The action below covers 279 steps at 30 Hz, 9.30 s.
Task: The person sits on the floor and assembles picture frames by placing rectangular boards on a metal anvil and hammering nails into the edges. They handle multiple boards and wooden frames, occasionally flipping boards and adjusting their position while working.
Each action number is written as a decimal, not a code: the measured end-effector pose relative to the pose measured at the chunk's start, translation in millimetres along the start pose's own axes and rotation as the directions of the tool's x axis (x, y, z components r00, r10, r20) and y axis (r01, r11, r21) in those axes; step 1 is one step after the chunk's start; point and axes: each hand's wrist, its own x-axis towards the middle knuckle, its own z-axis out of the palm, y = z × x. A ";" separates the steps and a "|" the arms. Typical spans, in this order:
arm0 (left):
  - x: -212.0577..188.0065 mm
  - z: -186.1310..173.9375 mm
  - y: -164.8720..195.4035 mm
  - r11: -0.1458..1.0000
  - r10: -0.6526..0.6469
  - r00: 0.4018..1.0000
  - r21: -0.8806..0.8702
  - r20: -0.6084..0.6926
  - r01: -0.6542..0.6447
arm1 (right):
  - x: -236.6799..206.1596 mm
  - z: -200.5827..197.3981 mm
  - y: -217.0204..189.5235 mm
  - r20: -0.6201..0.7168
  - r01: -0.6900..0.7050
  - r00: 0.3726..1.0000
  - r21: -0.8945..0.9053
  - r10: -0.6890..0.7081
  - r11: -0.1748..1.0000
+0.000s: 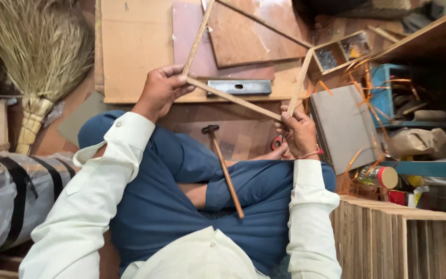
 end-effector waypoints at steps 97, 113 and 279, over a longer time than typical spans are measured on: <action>101.8 33.3 -36.0 0.989 0.138 0.968 -0.027 -0.210 -0.147 | 168.6 -7.7 -29.0 -0.256 0.217 0.936 -0.121 -0.242 0.969; 135.4 38.4 -41.9 0.947 0.295 0.939 0.189 -0.180 -0.261 | 218.2 -17.4 -36.5 -0.235 0.465 0.795 -0.356 -0.559 0.811; -27.2 48.7 -103.4 0.738 0.227 0.969 0.667 -0.097 -0.106 | -61.9 -198.4 114.5 -0.056 0.008 0.581 -0.997 -0.812 0.075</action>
